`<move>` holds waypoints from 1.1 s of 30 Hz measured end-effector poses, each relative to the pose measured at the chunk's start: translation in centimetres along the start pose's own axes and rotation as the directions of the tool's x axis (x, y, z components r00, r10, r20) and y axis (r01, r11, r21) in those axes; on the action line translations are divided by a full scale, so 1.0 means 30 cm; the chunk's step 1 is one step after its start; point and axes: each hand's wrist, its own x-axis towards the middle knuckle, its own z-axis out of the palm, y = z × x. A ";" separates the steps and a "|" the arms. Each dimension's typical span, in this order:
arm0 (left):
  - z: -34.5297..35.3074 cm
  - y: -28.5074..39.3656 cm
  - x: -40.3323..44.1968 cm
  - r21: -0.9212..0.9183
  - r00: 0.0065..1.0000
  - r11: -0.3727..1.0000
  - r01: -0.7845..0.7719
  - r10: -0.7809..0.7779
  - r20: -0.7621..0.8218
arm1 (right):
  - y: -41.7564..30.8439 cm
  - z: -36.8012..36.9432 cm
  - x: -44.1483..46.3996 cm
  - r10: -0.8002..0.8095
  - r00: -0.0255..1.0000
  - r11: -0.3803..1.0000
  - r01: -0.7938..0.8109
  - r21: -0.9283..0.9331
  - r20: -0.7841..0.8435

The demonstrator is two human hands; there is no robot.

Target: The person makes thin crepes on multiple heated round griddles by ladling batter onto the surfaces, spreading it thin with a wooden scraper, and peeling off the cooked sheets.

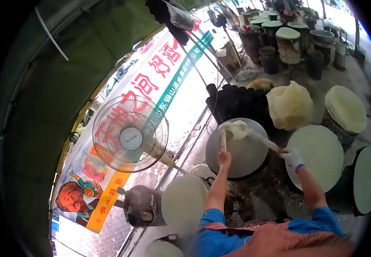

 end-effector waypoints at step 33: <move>-0.461 -0.394 -0.538 -0.323 0.979 0.937 -0.131 0.174 0.108 | -0.045 0.466 0.118 0.245 0.969 0.865 -0.211 0.455 -0.015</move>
